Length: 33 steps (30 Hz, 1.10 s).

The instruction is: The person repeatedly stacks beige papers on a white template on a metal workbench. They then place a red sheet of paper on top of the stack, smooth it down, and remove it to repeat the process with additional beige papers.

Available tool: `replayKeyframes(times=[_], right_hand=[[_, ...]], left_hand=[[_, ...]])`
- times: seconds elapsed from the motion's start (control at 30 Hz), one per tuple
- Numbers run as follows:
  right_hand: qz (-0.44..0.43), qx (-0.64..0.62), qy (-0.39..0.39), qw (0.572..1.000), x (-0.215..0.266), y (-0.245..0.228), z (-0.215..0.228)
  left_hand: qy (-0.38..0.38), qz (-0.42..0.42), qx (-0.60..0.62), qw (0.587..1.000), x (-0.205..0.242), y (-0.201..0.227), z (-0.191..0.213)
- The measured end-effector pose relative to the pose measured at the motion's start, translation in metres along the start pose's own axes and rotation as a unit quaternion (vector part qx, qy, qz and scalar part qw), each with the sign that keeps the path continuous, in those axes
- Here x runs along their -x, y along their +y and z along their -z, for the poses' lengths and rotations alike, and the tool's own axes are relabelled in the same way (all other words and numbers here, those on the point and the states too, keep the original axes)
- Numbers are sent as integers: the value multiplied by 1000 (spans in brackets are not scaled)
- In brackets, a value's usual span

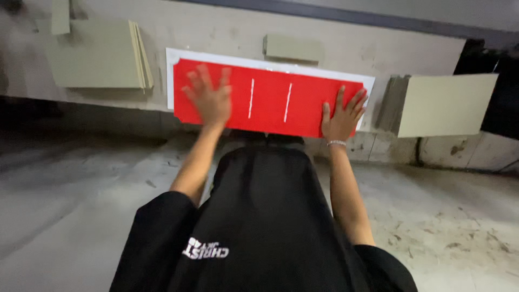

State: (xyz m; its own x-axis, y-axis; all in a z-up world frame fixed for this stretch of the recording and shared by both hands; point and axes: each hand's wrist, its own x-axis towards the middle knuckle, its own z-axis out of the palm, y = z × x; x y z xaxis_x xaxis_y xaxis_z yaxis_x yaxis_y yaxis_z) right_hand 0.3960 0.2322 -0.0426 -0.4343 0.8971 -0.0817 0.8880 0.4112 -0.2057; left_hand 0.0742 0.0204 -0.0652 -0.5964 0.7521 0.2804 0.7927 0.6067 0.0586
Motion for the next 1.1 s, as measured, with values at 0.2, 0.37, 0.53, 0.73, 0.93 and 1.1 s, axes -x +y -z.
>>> replayKeyframes(times=[0.2, 0.37, 0.53, 0.73, 0.93, 1.1], right_hand=[[125, 43, 129, 983, 6, -79, -41], [271, -74, 9, 960, 31, -235, -54], [295, -101, -8, 950, 0, -126, -14], [-26, 42, 105, 993, -17, 16, 0], [251, -123, -4, 960, 32, -41, 4], [359, 28, 40, 932, 48, -56, -19]], left_hand=[[-161, 121, 96, 975, -8, -15, 29], [-154, 107, 90, 978, -6, -16, 31], [-145, 88, 112, 979, -4, -25, 21], [-79, 56, 133, 986, 3, -20, 21], [-120, -326, 180, 921, 46, 21, 24], [-14, -348, 157, 924, 50, 27, 6]])
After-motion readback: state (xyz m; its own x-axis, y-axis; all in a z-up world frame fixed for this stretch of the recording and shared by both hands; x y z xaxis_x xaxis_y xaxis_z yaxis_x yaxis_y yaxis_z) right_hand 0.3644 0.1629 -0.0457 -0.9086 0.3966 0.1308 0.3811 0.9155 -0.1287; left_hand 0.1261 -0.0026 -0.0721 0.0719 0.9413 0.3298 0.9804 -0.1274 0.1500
